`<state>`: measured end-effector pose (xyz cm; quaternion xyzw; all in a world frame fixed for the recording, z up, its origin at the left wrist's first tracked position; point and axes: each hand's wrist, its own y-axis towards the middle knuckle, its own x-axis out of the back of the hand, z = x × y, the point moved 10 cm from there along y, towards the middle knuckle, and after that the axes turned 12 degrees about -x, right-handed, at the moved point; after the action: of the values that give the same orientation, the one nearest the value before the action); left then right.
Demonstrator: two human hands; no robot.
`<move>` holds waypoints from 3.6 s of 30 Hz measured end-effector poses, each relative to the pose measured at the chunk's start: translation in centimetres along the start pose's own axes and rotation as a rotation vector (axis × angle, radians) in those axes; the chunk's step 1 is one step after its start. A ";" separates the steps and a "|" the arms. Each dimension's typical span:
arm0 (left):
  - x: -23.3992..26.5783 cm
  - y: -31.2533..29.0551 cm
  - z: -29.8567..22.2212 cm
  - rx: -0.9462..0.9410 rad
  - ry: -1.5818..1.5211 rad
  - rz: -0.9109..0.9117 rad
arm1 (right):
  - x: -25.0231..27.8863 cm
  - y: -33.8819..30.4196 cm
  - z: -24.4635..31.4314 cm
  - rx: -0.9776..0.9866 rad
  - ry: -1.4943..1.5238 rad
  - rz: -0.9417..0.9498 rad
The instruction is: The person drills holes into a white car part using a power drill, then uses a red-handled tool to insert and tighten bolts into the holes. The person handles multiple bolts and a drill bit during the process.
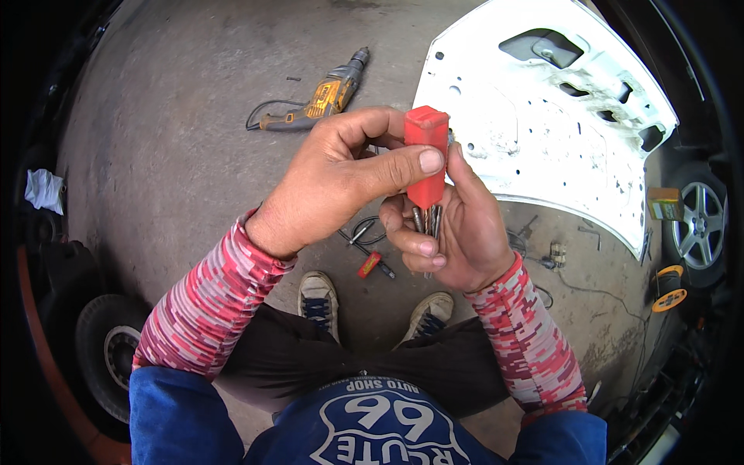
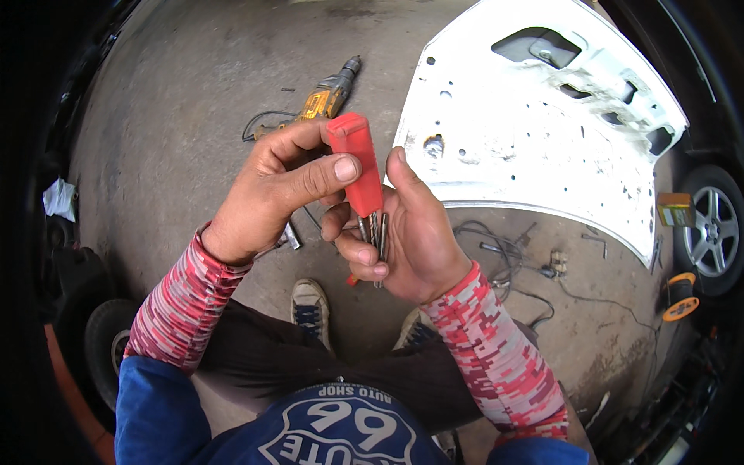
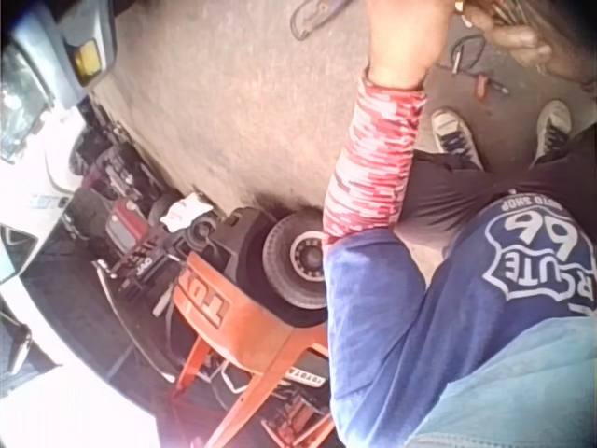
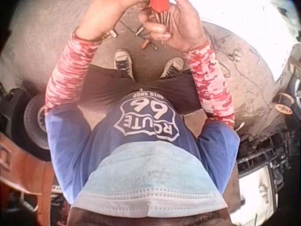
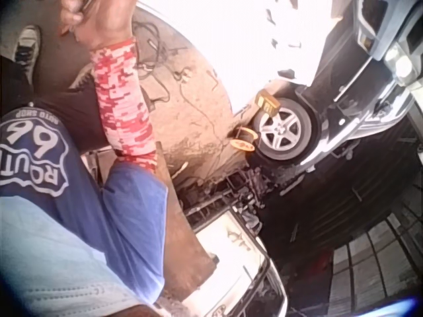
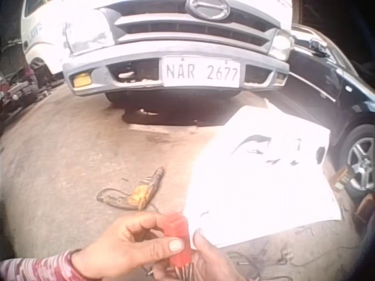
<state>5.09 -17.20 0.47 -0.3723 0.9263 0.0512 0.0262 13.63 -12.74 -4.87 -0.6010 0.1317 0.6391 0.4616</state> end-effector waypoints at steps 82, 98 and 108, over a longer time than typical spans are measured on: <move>1.6 0.6 -0.6 0.059 -0.085 0.036 | 0.1 -2.2 4.3 0.380 -0.463 -0.395; 1.0 0.2 -0.7 0.047 -0.078 0.073 | 0.2 -2.1 4.4 0.425 -0.446 -0.367; 0.4 0.4 -2.7 -0.254 0.055 0.172 | 0.3 -2.3 4.3 0.455 -0.453 -0.376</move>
<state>4.46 -17.50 3.13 -0.2931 0.9413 0.1597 -0.0511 12.62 -8.25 -3.16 -0.3397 0.0522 0.6142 0.7104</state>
